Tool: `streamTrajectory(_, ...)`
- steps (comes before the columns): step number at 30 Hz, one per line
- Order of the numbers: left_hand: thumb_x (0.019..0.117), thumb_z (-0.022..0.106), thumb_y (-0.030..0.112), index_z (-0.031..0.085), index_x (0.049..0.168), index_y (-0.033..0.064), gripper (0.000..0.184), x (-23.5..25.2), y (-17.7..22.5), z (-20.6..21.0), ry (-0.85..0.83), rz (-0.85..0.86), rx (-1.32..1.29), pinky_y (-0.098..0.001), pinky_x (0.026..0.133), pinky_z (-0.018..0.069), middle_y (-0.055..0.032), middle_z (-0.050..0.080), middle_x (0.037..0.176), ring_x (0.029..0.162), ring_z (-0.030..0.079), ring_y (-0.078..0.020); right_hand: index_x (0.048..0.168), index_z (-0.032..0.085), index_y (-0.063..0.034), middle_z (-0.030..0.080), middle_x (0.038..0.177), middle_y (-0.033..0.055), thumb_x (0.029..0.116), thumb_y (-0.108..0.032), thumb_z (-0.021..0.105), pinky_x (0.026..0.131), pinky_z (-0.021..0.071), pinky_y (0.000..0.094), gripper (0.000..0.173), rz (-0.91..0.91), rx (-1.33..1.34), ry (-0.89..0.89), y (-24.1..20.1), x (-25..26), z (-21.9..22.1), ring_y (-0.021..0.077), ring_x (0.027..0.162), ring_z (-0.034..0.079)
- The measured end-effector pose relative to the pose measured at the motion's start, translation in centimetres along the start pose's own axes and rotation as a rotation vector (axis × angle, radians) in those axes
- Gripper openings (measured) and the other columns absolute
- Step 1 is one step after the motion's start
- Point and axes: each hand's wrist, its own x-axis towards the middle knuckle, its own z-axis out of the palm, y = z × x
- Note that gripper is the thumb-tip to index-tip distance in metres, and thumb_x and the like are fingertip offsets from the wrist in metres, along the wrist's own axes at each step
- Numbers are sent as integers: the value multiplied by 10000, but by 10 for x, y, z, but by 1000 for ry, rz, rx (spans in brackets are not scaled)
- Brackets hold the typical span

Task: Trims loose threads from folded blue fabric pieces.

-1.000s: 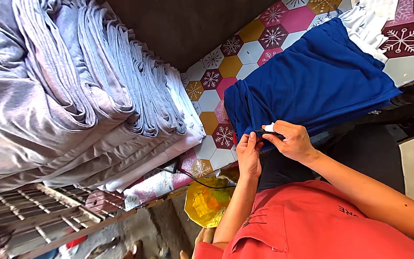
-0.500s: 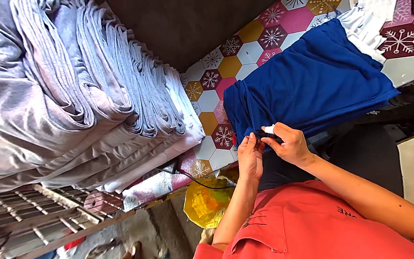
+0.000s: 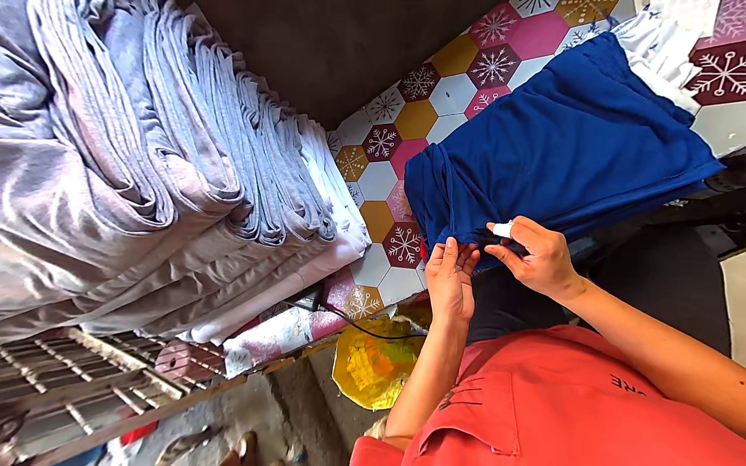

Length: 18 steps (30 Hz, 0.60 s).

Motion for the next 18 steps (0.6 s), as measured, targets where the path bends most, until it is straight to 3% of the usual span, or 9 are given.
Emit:
streamTrajectory(4,1071,464,55,596,976,43,163,0,-3,-2,-21,84,29,-279,794,603,-70,711,858,788,719,-141,1056,765,-5,677,839,108,958,-270,689,539,488,335,292,-14,-58,-2,-3,4,1,194,664,626)
streamTrajectory(18,1046,509,24,618,957,37,141,1,-4,-3,9,137,31,-277,802,600,-64,710,869,799,714,-134,1061,772,-17,687,853,113,963,-274,678,525,489,343,290,-19,-105,1,-10,4,-3,210,665,641)
